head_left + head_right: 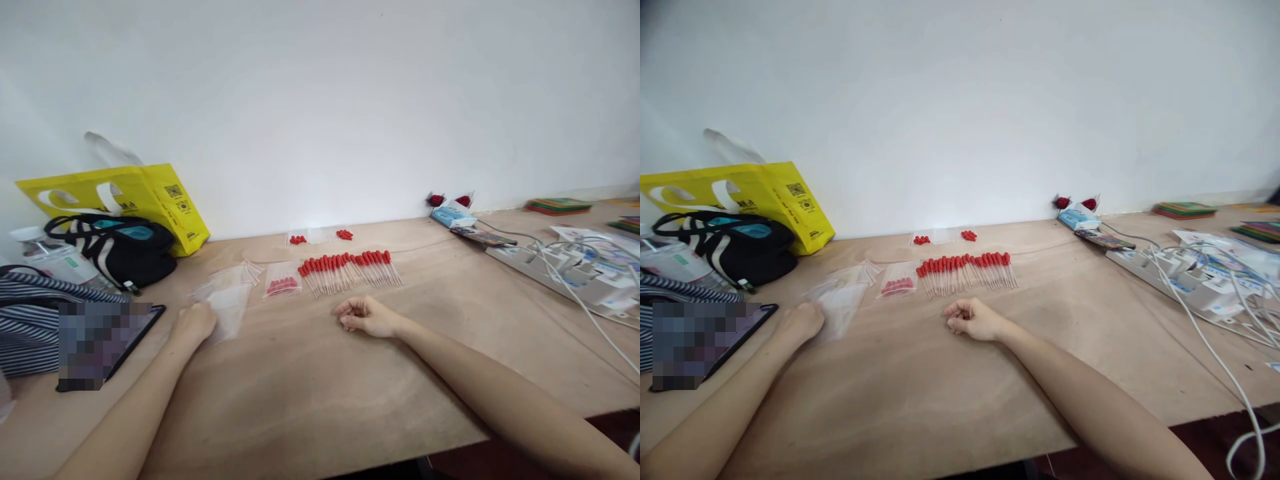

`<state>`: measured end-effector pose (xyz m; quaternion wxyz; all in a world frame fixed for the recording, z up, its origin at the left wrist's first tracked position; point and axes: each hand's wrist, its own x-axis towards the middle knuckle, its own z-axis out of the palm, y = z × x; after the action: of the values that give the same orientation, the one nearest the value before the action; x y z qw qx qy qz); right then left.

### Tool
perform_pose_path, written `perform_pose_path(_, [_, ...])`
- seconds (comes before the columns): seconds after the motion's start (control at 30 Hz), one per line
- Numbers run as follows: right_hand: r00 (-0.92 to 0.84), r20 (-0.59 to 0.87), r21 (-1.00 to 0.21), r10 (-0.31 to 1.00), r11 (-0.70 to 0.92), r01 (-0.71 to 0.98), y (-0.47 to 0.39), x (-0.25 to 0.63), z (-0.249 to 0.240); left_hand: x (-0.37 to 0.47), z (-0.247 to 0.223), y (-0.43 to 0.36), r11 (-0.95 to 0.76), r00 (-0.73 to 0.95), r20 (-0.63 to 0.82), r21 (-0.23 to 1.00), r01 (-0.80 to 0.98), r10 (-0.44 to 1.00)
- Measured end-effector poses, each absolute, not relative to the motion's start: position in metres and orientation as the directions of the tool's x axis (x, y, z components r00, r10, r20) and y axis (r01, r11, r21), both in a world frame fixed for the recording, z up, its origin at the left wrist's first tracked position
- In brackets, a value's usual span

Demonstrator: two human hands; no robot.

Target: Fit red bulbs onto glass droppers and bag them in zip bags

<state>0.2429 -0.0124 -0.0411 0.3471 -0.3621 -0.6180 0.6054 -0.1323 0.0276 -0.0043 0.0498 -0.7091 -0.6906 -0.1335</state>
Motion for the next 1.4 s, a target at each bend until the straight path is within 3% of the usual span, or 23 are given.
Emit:
perform_pose_path(0.1, [-0.47, -0.026, -0.999, 0.882, -0.008, 0.04, -0.01, 0.243, -0.044, -0.105, 0.008, 0.014, -0.037, 0.004, 0.385, 0.08, 0.996, 0.923])
perform_pose_path(0.17, [-0.394, -0.015, -0.998, 0.919, 0.009, 0.061, -0.006, 0.244, -0.046, -0.075, 0.008, 0.001, -0.298, 0.259, 0.408, 0.033, 0.954, 0.876])
perform_pose_path(0.27, [-0.266, 0.062, -0.987, 0.962, 0.098, 0.124, 0.0, 0.248, -0.05, -0.028, 0.001, -0.022, -0.627, 0.608, 0.184, 0.069, 0.776, 0.772])
perform_pose_path(0.37, [-0.236, 0.144, -0.958, 0.961, 0.195, 0.211, 0.004, 0.254, -0.051, 0.003, -0.002, -0.038, -0.717, 0.729, -0.028, 0.155, 0.679, 0.684])
perform_pose_path(0.6, [-0.333, 0.236, -0.828, 0.913, 0.368, 0.422, -0.003, 0.259, -0.043, 0.006, -0.001, -0.028, -0.707, 0.734, -0.028, 0.243, 0.664, 0.679])
perform_pose_path(0.7, [-0.258, 0.285, -0.762, 0.923, 0.382, 0.524, 0.001, 0.255, -0.037, 0.005, -0.005, -0.026, -0.712, 0.745, -0.054, 0.257, 0.653, 0.664])
perform_pose_path(0.83, [-0.037, 0.275, -0.677, 0.961, 0.22, 0.703, 0.027, 0.249, -0.027, 0.005, -0.008, -0.027, -0.733, 0.773, -0.025, 0.301, 0.61, 0.634])
perform_pose_path(1.07, [0.146, 0.178, -0.616, 0.973, -0.006, 0.788, 0.071, 0.222, -0.019, -0.001, -0.011, -0.028, -0.762, 0.782, 0.111, 0.342, 0.55, 0.613])
perform_pose_path(1.23, [0.199, 0.111, -0.582, 0.974, -0.099, 0.807, 0.077, 0.209, -0.015, -0.001, -0.008, -0.029, -0.752, 0.786, 0.081, 0.365, 0.548, 0.612])
perform_pose_path(1.4, [0.179, 0.122, -0.584, 0.976, -0.075, 0.809, 0.074, 0.216, -0.002, -0.001, -0.01, -0.028, -0.744, 0.786, 0.064, 0.377, 0.552, 0.615])
